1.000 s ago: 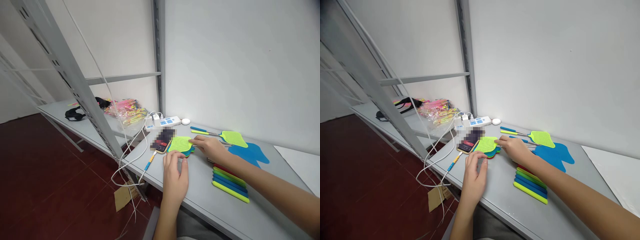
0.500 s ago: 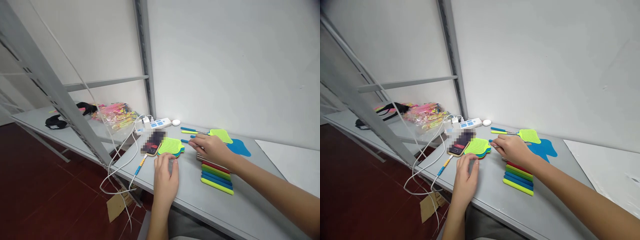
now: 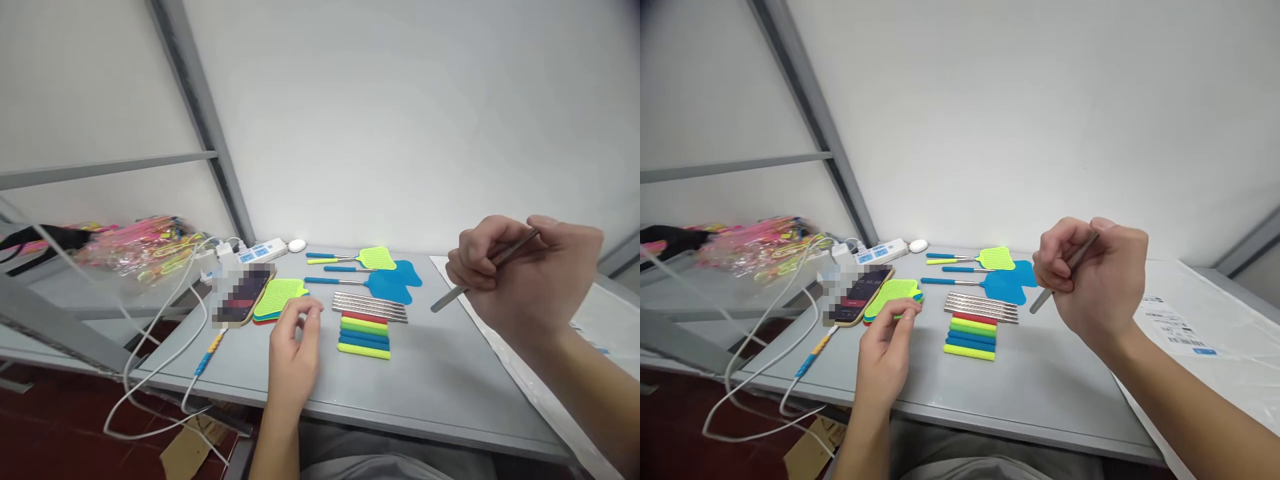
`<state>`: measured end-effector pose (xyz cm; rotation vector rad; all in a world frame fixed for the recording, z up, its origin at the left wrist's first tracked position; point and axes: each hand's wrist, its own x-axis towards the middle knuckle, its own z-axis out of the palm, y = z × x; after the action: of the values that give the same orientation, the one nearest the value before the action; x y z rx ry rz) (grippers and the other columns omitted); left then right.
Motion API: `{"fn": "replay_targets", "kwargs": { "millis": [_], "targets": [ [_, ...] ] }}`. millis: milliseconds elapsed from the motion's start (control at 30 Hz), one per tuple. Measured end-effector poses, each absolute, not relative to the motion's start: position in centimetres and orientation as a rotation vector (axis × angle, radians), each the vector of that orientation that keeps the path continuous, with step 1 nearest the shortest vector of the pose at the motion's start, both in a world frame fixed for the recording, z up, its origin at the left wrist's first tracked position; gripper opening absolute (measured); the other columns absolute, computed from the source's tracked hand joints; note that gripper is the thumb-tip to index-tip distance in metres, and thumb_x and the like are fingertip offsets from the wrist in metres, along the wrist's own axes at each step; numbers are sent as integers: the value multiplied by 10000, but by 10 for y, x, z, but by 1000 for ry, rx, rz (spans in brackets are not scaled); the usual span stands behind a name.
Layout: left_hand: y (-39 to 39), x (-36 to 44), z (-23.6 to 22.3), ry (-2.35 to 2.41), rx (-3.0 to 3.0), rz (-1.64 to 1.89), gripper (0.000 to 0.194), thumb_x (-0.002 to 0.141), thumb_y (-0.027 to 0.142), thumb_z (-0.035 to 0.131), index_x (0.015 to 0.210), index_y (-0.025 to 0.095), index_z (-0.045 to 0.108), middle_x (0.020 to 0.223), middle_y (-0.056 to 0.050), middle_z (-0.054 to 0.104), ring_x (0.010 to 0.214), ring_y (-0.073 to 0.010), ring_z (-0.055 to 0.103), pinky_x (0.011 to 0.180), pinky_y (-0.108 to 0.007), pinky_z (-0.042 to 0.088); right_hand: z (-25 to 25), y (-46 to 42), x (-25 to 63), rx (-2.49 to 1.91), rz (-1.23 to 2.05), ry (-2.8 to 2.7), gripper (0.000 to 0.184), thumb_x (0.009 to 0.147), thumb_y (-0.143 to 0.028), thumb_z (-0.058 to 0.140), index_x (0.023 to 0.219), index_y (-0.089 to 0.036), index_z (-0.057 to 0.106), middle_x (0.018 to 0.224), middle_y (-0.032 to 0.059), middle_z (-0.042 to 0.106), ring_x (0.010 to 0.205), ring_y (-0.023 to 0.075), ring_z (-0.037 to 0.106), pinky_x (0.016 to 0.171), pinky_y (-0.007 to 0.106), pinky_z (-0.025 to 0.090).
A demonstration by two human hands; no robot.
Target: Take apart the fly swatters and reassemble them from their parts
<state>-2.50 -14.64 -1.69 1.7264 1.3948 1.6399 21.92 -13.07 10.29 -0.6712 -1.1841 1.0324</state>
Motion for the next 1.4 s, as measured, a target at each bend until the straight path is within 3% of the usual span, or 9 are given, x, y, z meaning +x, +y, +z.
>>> {"fn": "replay_targets", "kwargs": {
  "millis": [200,367,467,567,700,867,967,1267,1400],
  "targets": [
    [-104,38,70,977,2126,908,286,973,453,434,1098,242,581,1112,-25,634,1022,-188,569,863,-317,441,104,-105,219,-619,1055,-1004,281,781,-346,402,533,-222,448,429,-53,245,361,92,194,363,260,174],
    [-38,60,77,485,1972,376,347,993,480,358,998,205,570,786,6,599,746,-134,545,709,-271,438,91,-70,210,-568,1128,-955,321,848,-382,371,569,-222,367,486,-59,286,380,89,258,380,240,288],
    [-13,46,63,627,1940,456,390,984,503,365,887,191,578,663,36,472,619,-113,455,601,-247,377,71,-49,215,-610,1111,-1015,352,898,-400,356,604,-221,426,609,-18,463,570,131,527,601,290,485],
    [-4,27,50,937,2113,588,380,990,470,373,873,196,609,720,23,521,660,-126,480,615,-255,364,39,-36,233,-906,1052,-1292,322,938,-440,418,769,-218,579,817,13,606,821,175,621,792,327,500],
    [-3,20,27,1134,2513,555,266,995,347,427,894,202,626,878,-9,625,864,-178,545,772,-308,392,-7,-33,260,-1227,1007,-1811,232,922,-453,531,978,-246,618,784,-4,595,735,170,569,699,316,466],
    [-5,27,-9,1237,2850,336,239,1000,333,431,950,213,632,883,-30,635,923,-218,528,935,-450,357,-40,-34,277,-1277,768,-2113,156,949,-357,516,1008,-251,614,838,22,596,780,183,541,707,339,434],
    [-11,29,-20,1219,3003,234,147,961,181,481,930,212,621,894,-34,637,954,-233,525,1039,-545,263,-46,-31,280,-1248,701,-2187,131,959,-317,510,1012,-247,606,927,48,625,872,199,555,762,363,440],
    [-14,22,-20,1239,3023,346,221,873,25,485,902,194,624,917,-77,640,1008,-267,530,1039,-575,266,-47,-31,278,-1176,610,-2338,183,978,-324,470,1032,-255,631,981,82,646,936,232,590,799,422,485],
    [-18,28,-20,1137,2961,409,196,928,98,446,895,179,621,1046,-85,618,997,-243,524,935,-465,377,-49,-29,275,-1134,502,-2369,182,967,-289,485,1027,-255,654,983,77,634,923,220,589,790,407,496]
  ]
}}
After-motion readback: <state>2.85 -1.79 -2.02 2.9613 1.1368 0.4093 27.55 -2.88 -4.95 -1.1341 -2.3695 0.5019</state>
